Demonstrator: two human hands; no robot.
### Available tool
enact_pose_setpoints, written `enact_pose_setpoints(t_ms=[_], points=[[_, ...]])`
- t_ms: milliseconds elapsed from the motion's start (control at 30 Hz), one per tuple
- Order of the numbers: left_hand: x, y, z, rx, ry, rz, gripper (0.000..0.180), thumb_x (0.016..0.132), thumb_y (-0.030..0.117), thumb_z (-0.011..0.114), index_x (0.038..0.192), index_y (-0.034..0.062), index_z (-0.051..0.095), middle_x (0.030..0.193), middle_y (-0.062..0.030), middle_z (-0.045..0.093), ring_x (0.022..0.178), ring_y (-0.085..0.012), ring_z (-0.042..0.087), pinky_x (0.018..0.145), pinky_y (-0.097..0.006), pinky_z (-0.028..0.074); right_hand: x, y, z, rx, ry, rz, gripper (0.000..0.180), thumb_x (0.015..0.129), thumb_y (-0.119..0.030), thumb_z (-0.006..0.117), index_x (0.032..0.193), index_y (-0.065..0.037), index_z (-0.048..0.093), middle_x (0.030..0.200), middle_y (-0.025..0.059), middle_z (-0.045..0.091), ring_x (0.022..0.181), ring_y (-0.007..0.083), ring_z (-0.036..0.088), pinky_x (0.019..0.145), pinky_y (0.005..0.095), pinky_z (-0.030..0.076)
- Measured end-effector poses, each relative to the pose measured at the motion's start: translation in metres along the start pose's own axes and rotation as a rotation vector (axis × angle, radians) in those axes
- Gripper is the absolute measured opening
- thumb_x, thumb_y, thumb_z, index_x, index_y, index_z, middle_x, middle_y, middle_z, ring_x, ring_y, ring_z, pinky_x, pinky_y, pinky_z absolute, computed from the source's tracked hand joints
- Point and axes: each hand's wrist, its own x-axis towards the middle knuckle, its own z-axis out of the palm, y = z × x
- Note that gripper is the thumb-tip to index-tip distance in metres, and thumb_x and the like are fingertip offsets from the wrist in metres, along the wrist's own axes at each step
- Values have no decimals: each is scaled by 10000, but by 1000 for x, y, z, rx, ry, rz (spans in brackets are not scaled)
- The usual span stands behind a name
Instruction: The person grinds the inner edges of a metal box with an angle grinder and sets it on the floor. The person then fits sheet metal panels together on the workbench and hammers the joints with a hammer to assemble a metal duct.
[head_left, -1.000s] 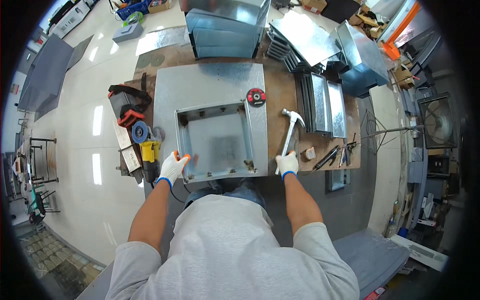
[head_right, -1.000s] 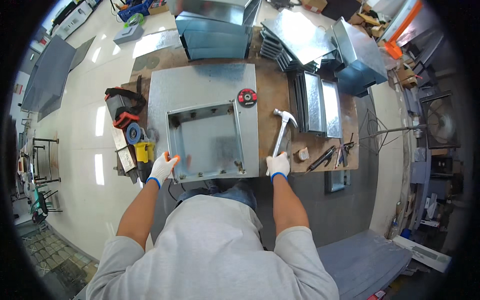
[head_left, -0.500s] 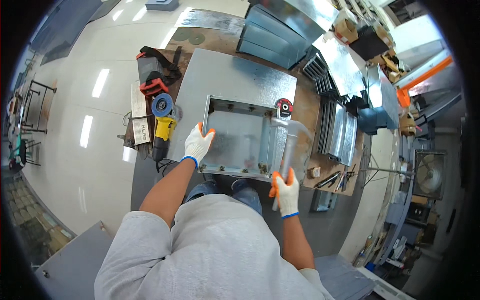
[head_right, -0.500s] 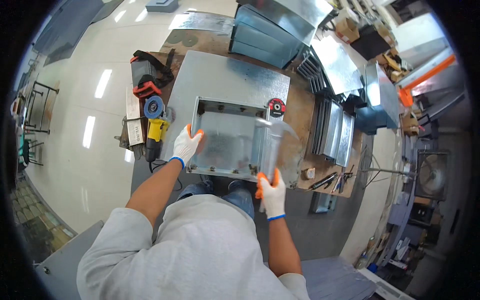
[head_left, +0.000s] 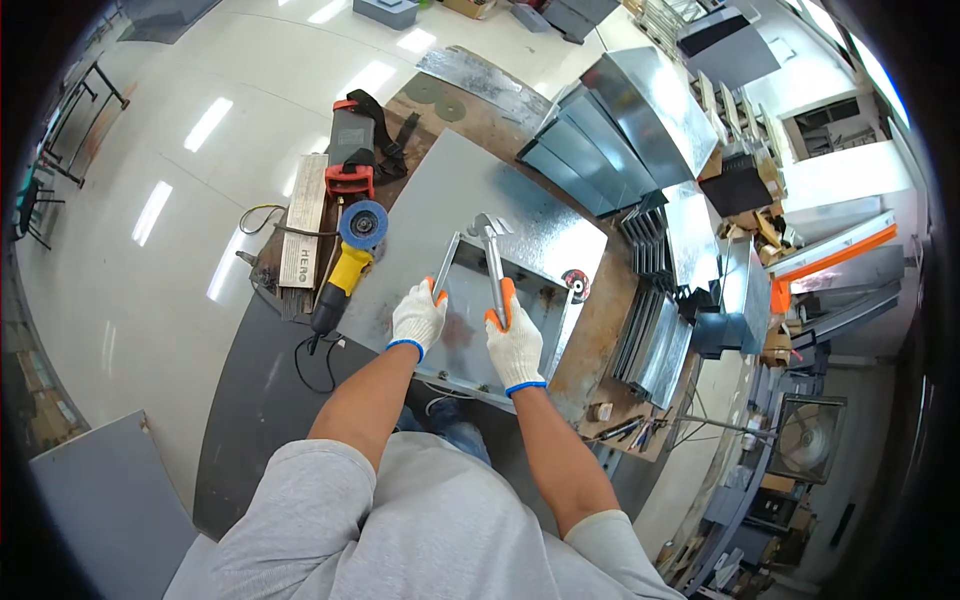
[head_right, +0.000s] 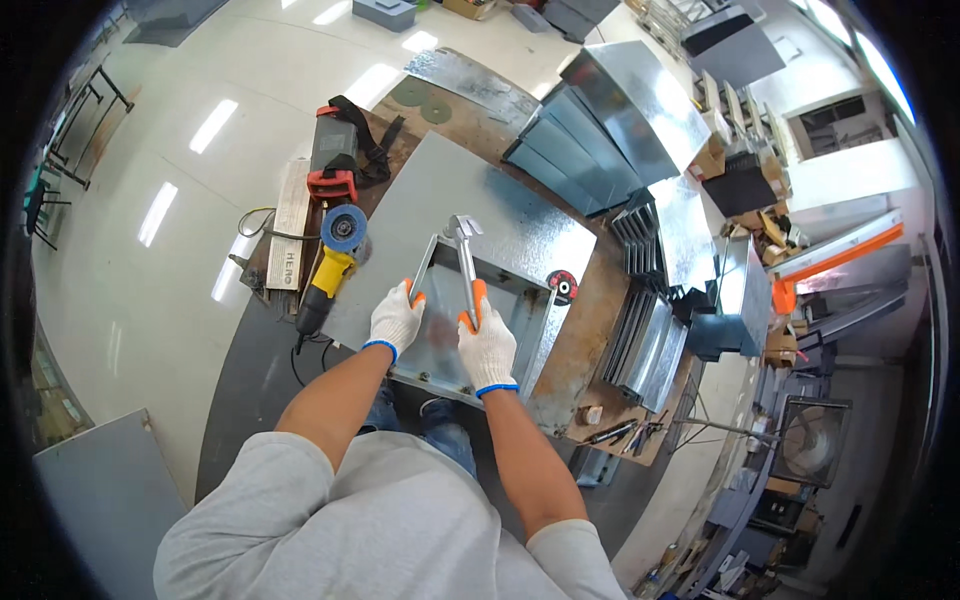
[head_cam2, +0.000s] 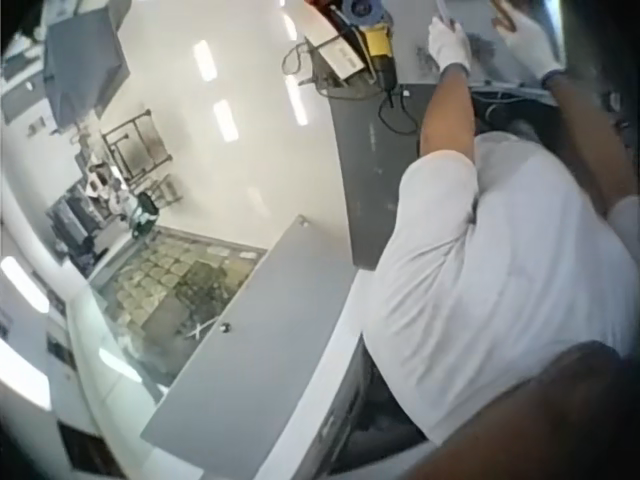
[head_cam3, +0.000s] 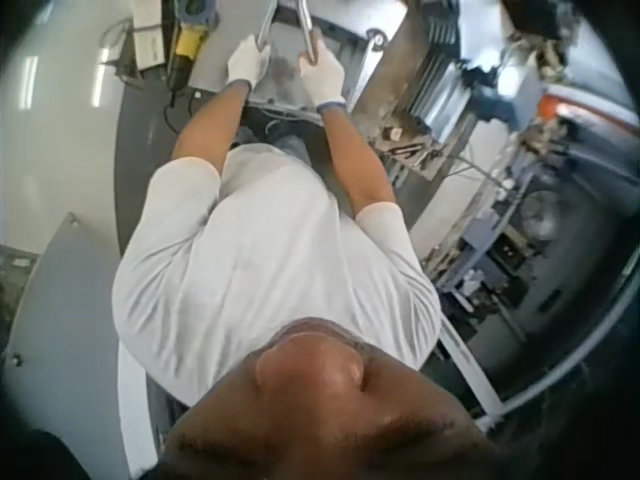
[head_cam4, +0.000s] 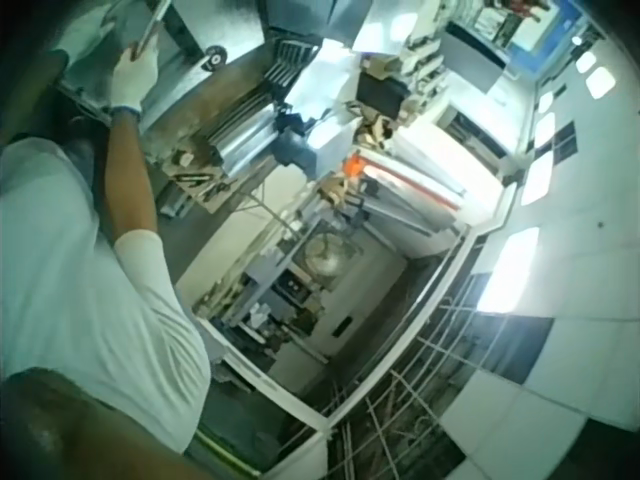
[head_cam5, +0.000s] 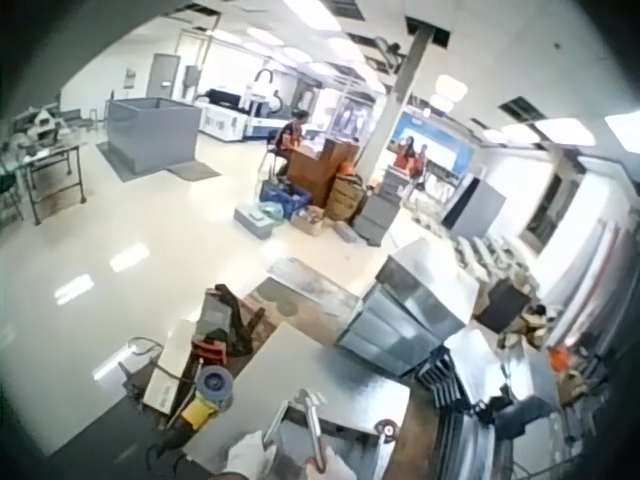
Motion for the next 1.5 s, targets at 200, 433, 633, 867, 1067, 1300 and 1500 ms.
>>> enact_pose_setpoints(t_ms=[200,433,633,867,1067,1300,1500], points=[[-5,0,0,6,3,11,424,1019,365,614,1318,66,592,1137,-196,701,997,-425,715,871,-507,572,-5,-5,1,-127,9,-25,496,925,-220,732,1408,-146,651,927,120,712,751,360,680,680,436,538],[-3,3,-6,-6,-24,4,454,1017,351,616,1355,48,595,1164,-198,702,1016,-421,710,877,-489,572,1,-5,2,-163,-12,-9,457,926,-235,725,1371,-152,665,909,114,696,729,367,673,668,443,535],[-3,4,-4,-9,-24,11,452,1017,350,616,1347,41,598,1169,-201,701,1016,-420,708,877,-492,571,-2,-1,0,-181,29,-16,460,928,-236,720,1378,-166,663,905,118,700,727,369,683,663,449,542],[-4,-6,2,-5,-10,27,460,1015,349,624,1346,29,600,1177,-205,701,1030,-420,708,882,-492,572,-1,-8,0,-215,3,-6,467,926,-251,723,1383,-171,665,901,115,701,726,370,686,661,452,543],[-1,0,0,-7,-5,21,477,1012,351,633,1361,28,597,1191,-204,702,1044,-416,710,890,-487,575,0,-1,1,-235,-6,-11,467,923,-253,726,1378,-170,666,899,115,701,722,375,683,660,453,544],[-3,1,-5,9,-57,-5,494,1014,349,633,1389,29,590,1217,-204,703,1056,-412,709,907,-486,574,0,-11,-5,-112,61,-33,459,923,-240,722,1373,-169,664,902,118,705,734,385,687,670,460,552],[-4,-3,-1,-9,-39,-13,486,1014,343,629,1387,33,590,1232,-206,702,1068,-413,706,920,-486,570,8,-15,-7,-252,-64,4,445,936,-249,707,1372,-171,663,918,117,707,751,378,689,680,456,547]])
